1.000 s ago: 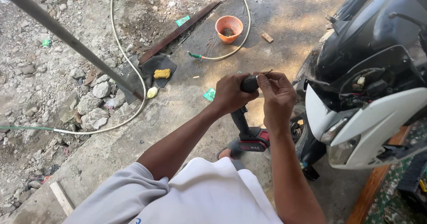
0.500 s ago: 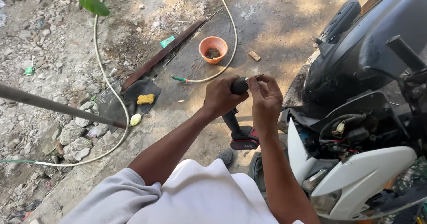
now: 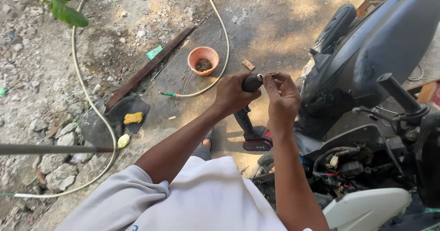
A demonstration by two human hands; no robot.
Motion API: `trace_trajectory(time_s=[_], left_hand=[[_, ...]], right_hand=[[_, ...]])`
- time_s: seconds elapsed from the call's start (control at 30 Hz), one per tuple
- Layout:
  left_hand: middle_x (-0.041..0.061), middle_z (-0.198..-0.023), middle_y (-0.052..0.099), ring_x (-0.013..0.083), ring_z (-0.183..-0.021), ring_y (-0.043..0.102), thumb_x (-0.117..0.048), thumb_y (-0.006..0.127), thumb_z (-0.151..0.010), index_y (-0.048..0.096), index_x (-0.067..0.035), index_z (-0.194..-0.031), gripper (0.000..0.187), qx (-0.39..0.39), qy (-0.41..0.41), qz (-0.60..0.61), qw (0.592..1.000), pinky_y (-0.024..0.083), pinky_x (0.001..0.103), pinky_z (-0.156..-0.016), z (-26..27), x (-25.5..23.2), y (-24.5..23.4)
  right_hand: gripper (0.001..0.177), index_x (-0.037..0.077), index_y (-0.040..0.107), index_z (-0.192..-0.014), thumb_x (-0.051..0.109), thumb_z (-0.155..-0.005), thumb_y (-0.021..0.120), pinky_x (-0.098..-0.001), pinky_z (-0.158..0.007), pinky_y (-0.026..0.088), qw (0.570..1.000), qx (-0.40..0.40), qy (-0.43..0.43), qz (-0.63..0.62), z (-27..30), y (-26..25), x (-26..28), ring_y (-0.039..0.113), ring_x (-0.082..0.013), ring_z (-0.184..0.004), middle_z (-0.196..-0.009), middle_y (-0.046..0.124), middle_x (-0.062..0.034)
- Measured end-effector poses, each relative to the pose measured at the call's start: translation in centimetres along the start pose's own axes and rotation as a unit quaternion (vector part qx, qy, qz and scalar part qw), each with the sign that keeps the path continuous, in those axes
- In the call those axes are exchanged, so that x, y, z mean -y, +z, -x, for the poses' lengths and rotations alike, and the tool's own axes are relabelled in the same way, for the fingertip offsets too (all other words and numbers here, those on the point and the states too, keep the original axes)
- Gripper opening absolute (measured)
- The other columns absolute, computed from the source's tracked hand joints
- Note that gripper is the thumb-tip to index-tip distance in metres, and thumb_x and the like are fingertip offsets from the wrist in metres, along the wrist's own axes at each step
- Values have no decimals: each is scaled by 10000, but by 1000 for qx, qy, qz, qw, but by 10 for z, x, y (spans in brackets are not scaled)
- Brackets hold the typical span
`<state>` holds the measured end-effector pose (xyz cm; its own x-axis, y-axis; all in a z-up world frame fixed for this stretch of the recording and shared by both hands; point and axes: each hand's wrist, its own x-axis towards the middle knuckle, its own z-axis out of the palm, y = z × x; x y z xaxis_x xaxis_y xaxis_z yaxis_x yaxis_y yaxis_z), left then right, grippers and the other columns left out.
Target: Repairing a scooter and a food cart using a power drill and multimeter.
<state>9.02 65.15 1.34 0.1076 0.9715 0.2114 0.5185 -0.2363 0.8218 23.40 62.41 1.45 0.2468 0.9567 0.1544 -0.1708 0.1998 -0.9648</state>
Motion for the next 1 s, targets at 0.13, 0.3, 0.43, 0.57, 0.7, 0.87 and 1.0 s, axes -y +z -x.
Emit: trace_trajectory(time_s=[0.13, 0.3, 0.43, 0.57, 0.7, 0.87, 1.0], left_hand=[[110, -750, 712, 346, -762, 717, -359, 773, -710, 690, -117, -862, 298, 9, 28, -9, 1000, 525, 472, -655, -56, 19, 12], [112, -748, 711, 364, -769, 705, -369, 784, -687, 721, -146, -871, 296, 23, 47, -6, 999, 528, 484, -664, -144, 43, 19], [100, -756, 716, 355, -758, 712, -390, 783, -680, 719, -154, -887, 321, 61, 50, 4, 997, 540, 477, -668, -215, 64, 20], [93, -769, 724, 342, -751, 719, -377, 785, -694, 724, -158, -894, 303, 73, 67, 12, 995, 539, 471, -667, -278, 75, 21], [80, -796, 736, 325, -761, 727, -345, 785, -689, 720, -152, -885, 282, 63, 94, 31, 993, 538, 455, -664, -333, 80, 20], [94, -785, 731, 332, -763, 724, -346, 785, -688, 724, -153, -917, 306, 81, 103, 39, 991, 541, 450, -672, -396, 81, 35], [105, -780, 728, 339, -769, 725, -346, 780, -710, 722, -141, -901, 286, 71, 91, 31, 993, 544, 448, -676, -450, 92, 63]], right_hand=[[108, 32, 692, -1095, 89, -1008, 720, -218, -824, 493, 1000, -3, 14, 5, -52, 1, -10, 648, -69, -917, -980, 721, -36], [103, 22, 674, -1112, 66, -1024, 706, -225, -912, 517, 1000, 0, -10, 2, -132, 22, -24, 675, -106, -1007, -1072, 745, -86], [101, 18, 640, -1123, 66, -1038, 667, -263, -990, 555, 997, -16, -64, 41, -198, 48, -19, 698, -159, -1153, -1161, 724, -111], [98, 37, 581, -1108, 113, -1050, 603, -313, -961, 596, 998, -53, 16, -16, -254, 64, -21, 728, -213, -1082, -1141, 738, -161], [95, 49, 569, -1098, 136, -1060, 568, -325, -849, 608, 995, -86, 6, 48, -296, 75, -21, 763, -243, -944, -1045, 749, -190], [94, 23, 587, -1124, 112, -1102, 571, -315, -959, 609, 992, -72, -71, 81, -358, 71, -33, 735, -220, -1050, -1131, 744, -167], [97, 17, 584, -1109, 113, -1096, 583, -338, -775, 553, 990, -116, -21, 82, -415, 55, -45, 687, -242, -844, -1002, 744, -177]])
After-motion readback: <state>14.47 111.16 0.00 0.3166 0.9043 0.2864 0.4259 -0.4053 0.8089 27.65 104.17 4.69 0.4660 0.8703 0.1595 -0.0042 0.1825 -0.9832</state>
